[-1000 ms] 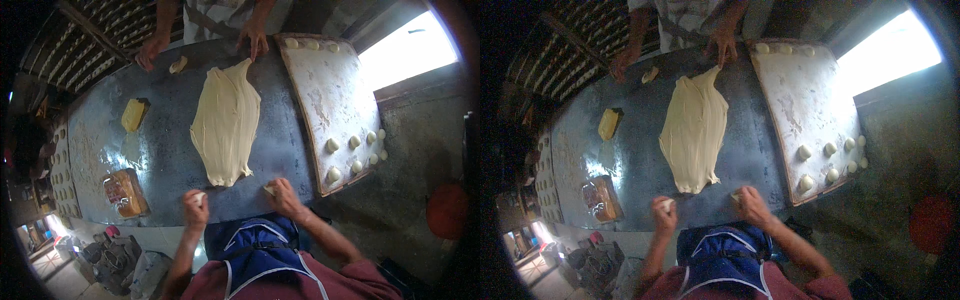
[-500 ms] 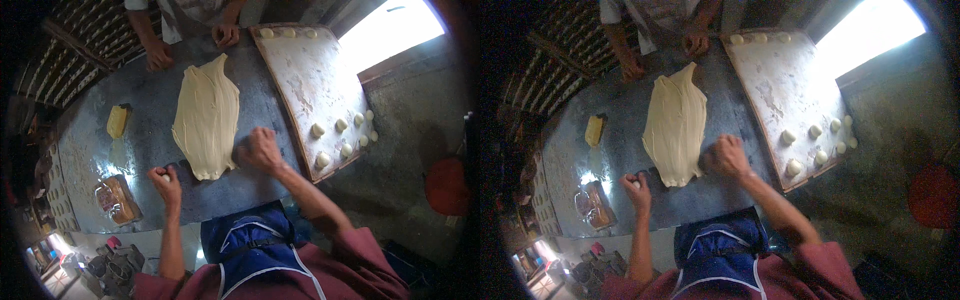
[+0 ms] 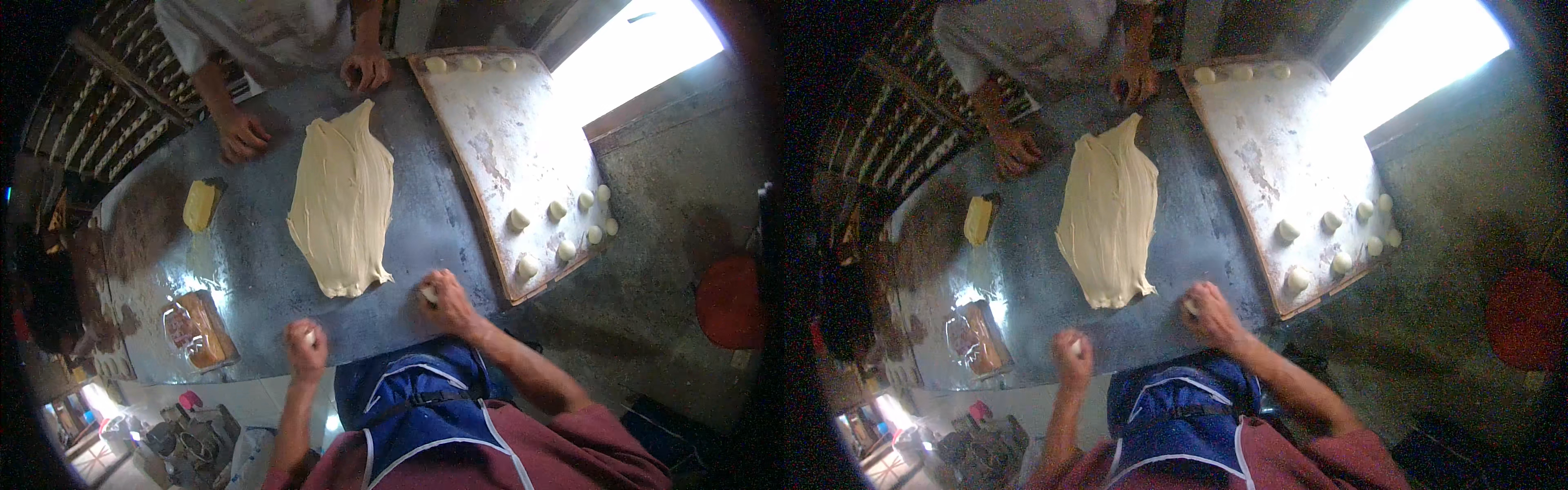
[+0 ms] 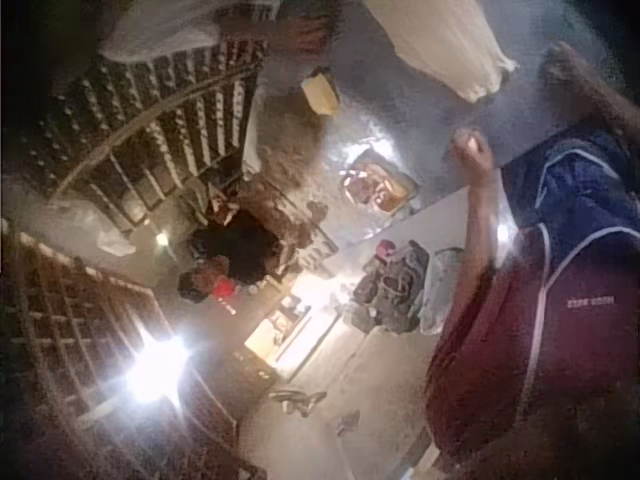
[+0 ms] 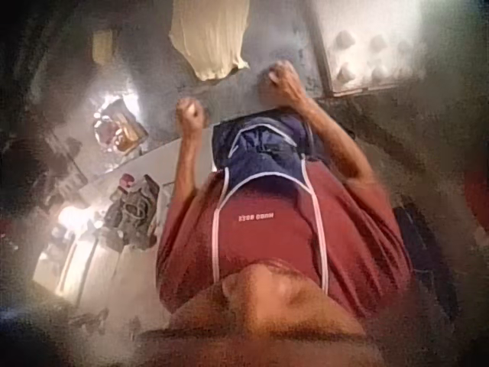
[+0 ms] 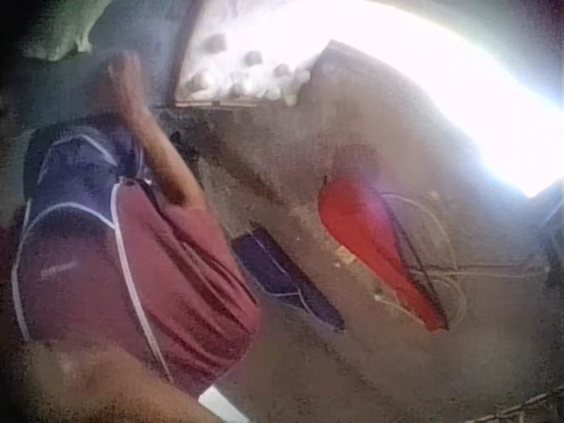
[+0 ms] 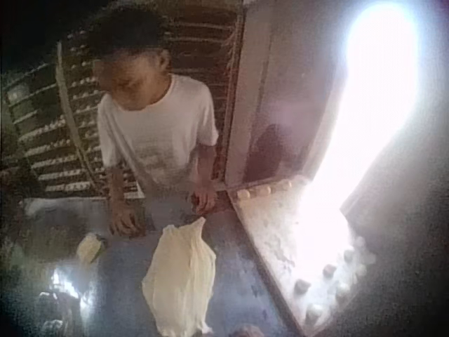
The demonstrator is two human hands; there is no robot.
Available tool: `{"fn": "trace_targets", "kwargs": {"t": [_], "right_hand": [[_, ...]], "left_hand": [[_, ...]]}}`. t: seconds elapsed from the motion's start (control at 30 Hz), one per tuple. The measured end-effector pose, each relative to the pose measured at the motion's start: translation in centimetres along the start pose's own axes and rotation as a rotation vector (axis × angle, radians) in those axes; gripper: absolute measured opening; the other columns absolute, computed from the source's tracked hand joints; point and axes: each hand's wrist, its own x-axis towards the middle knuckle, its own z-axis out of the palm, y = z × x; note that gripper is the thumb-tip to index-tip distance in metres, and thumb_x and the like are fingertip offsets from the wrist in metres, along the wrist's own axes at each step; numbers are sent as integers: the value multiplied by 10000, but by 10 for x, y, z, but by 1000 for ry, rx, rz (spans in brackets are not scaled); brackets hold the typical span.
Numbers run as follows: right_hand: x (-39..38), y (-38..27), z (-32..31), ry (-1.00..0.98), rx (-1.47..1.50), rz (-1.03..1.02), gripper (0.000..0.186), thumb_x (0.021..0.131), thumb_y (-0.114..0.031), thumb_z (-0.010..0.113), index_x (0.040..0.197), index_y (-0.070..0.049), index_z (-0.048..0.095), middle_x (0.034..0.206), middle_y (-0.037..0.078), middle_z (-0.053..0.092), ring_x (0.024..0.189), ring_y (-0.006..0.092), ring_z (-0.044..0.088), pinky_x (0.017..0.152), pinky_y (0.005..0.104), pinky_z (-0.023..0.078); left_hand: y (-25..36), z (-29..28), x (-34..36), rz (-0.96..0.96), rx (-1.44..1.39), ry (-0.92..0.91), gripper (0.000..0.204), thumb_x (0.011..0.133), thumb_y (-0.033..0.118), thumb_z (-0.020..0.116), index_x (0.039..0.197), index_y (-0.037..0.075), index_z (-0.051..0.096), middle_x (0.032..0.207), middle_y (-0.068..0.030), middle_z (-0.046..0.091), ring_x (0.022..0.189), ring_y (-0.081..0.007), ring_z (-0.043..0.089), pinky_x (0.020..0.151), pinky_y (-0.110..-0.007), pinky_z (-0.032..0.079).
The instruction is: The person repeatedly pinches off small pieces of dough from a large sheet on a metal table, rolls them into balls, and places them onto a nearby tray. Another person works alongside, also shaping dough and arranging it on trays.
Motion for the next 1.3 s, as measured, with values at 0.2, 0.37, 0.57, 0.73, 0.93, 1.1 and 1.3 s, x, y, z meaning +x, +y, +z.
{"fn": "trace_targets", "kwargs": {"t": [0.2, 0.37, 0.57, 0.73, 0.93, 1.1, 1.3], "right_hand": [[40, -4, 22, 450, -365, -134, 266, 851, -197, 695, 976, -46, 515, 930, 196, 508, 920, 412, 519, 802, 484, 444], [-13, -5, -31, 24, -153, 41, 338, 819, -147, 748, 1088, -14, 593, 1026, 161, 583, 1016, 341, 571, 920, 443, 482], [-21, -7, -68, -91, -121, -122, 427, 844, -110, 712, 1246, 1, 616, 1103, 145, 589, 1029, 306, 600, 934, 375, 511], [29, -20, -150, 178, 175, 77, 438, 832, -83, 761, 1227, -12, 585, 1124, 166, 595, 1027, 314, 643, 849, 398, 561], [93, 56, -197, 914, -3, -116, 1032, 735, -187, 938, 1516, -4, 288, 1116, 139, 696, 880, 198, 694, 662, 275, 518], [67, 50, -186, 515, -191, 291, 1096, 641, -241, 974, 1501, 23, 348, 1196, 155, 598, 1022, 287, 569, 897, 426, 478], [-6, 4, -139, 382, 149, 241, 932, 689, -121, 926, 1456, -22, 406, 1168, 173, 593, 994, 325, 582, 887, 442, 493]], "left_hand": [[-17, -10, 12, -471, -119, 21, 284, 878, 28, 704, 1072, 10, 497, 977, -160, 556, 975, -353, 563, 886, -494, 462], [12, -82, 41, 27, 126, -493, 333, 753, -14, 708, 1066, 8, 597, 1089, -142, 563, 1094, -333, 549, 942, -444, 476], [67, -75, 148, 299, -2, -897, 253, 701, -20, 721, 948, 5, 674, 1182, -156, 554, 1148, -352, 562, 975, -457, 511], [183, 79, 273, 568, -368, -368, 644, 724, -37, 753, 1323, 74, 546, 1189, -125, 614, 1110, -330, 614, 970, -429, 503], [234, 268, 339, 186, -751, -432, 946, 742, -50, 747, 1556, 91, 285, 1301, -142, 617, 1163, -255, 633, 986, -384, 530], [256, 199, 289, 301, -311, -194, 1028, 760, -16, 752, 1594, 51, 155, 1443, -204, 519, 1343, -308, 505, 1118, -456, 410], [190, 75, 78, -356, -236, -53, 712, 830, 86, 770, 1423, 13, 383, 1329, -177, 529, 1227, -293, 524, 987, -420, 445]]}}
